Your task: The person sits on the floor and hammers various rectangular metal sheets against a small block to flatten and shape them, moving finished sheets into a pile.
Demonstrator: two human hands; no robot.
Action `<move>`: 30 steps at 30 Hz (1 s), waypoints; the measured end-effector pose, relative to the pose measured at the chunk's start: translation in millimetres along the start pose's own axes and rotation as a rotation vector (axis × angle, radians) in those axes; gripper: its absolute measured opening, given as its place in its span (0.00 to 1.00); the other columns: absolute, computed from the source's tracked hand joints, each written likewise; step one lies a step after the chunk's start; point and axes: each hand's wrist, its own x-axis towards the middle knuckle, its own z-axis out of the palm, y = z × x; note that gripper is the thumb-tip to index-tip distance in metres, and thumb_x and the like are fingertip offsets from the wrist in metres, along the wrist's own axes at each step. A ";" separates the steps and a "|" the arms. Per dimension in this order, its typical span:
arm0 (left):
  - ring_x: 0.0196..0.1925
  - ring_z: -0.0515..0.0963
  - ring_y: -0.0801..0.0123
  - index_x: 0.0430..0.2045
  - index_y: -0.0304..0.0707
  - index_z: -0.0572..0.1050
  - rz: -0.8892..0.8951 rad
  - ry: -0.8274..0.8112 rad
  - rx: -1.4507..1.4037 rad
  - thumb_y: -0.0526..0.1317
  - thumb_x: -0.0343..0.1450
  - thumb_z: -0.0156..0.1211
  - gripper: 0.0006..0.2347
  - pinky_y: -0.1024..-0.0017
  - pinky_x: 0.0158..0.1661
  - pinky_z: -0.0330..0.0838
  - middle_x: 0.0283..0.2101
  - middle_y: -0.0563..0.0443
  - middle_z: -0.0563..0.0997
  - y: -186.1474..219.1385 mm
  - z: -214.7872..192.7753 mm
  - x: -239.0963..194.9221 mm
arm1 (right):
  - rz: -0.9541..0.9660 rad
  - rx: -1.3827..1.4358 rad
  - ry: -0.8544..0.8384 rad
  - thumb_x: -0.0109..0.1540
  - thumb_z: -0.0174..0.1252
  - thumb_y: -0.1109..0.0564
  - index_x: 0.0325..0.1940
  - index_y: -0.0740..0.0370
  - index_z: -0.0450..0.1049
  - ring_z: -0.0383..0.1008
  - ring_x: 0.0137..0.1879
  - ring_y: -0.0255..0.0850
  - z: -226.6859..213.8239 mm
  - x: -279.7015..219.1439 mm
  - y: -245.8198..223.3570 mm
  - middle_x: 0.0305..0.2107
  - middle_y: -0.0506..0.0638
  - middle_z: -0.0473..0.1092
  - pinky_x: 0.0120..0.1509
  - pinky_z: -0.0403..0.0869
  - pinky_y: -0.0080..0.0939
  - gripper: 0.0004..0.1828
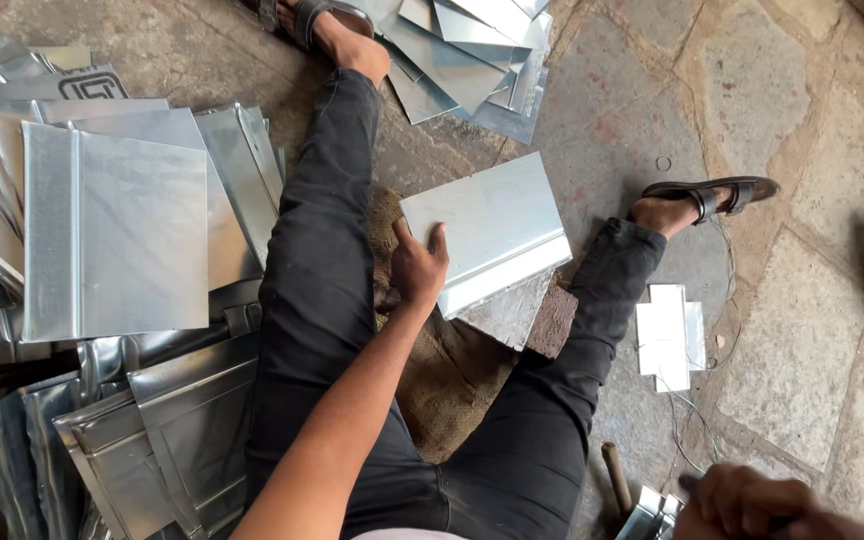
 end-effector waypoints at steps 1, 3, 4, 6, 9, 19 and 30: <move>0.27 0.85 0.50 0.52 0.27 0.62 -0.006 -0.013 0.006 0.50 0.75 0.61 0.24 0.60 0.23 0.77 0.27 0.36 0.82 -0.7 0.8 -1.4 | -0.068 -0.063 0.026 0.74 0.44 0.43 0.33 0.58 0.71 0.59 0.22 0.49 4.2 -17.0 10.5 0.21 0.54 0.66 0.27 0.60 0.52 0.24; 0.27 0.85 0.49 0.52 0.26 0.62 -0.012 -0.004 0.029 0.50 0.74 0.61 0.24 0.59 0.22 0.76 0.27 0.35 0.82 -2.0 2.8 -0.1 | -0.109 -0.178 -0.009 0.73 0.45 0.43 0.33 0.59 0.71 0.58 0.21 0.46 19.5 -48.3 61.1 0.20 0.52 0.64 0.25 0.59 0.48 0.23; 0.27 0.85 0.48 0.52 0.26 0.62 -0.014 0.003 0.041 0.50 0.74 0.62 0.24 0.59 0.22 0.76 0.27 0.35 0.82 -3.2 2.7 2.6 | -0.063 -0.254 -0.045 0.73 0.45 0.43 0.33 0.59 0.71 0.58 0.20 0.44 30.0 -69.2 89.9 0.20 0.51 0.64 0.24 0.58 0.47 0.22; 0.26 0.85 0.49 0.52 0.25 0.62 -0.018 -0.004 0.024 0.50 0.75 0.61 0.25 0.59 0.21 0.77 0.27 0.35 0.81 -5.5 0.2 -0.2 | 0.153 -0.440 -0.155 0.71 0.46 0.43 0.34 0.60 0.71 0.57 0.19 0.40 50.6 -104.5 133.5 0.19 0.49 0.63 0.23 0.57 0.43 0.21; 0.26 0.85 0.51 0.53 0.26 0.61 -0.030 -0.023 -0.001 0.51 0.76 0.59 0.24 0.61 0.22 0.77 0.26 0.37 0.81 -2.8 0.8 -7.0 | 0.722 -0.682 -0.299 0.70 0.47 0.43 0.34 0.61 0.70 0.56 0.18 0.34 69.9 -129.1 150.6 0.18 0.46 0.61 0.21 0.56 0.37 0.20; 0.24 0.84 0.50 0.55 0.24 0.62 -0.014 0.024 0.107 0.52 0.75 0.58 0.26 0.60 0.19 0.75 0.27 0.36 0.82 -4.2 14.3 -2.5 | 0.476 -0.317 0.321 0.65 0.48 0.47 0.36 0.55 0.67 0.51 0.15 0.33 -16.8 -52.5 42.0 0.16 0.44 0.58 0.16 0.49 0.36 0.11; 0.24 0.84 0.46 0.56 0.25 0.62 -0.052 0.013 0.153 0.53 0.74 0.58 0.27 0.57 0.20 0.75 0.27 0.34 0.82 -3.0 16.7 -9.1 | 0.799 -0.877 -0.425 0.72 0.48 0.46 0.40 0.61 0.72 0.55 0.20 0.31 80.6 -132.4 143.6 0.18 0.45 0.60 0.21 0.57 0.33 0.17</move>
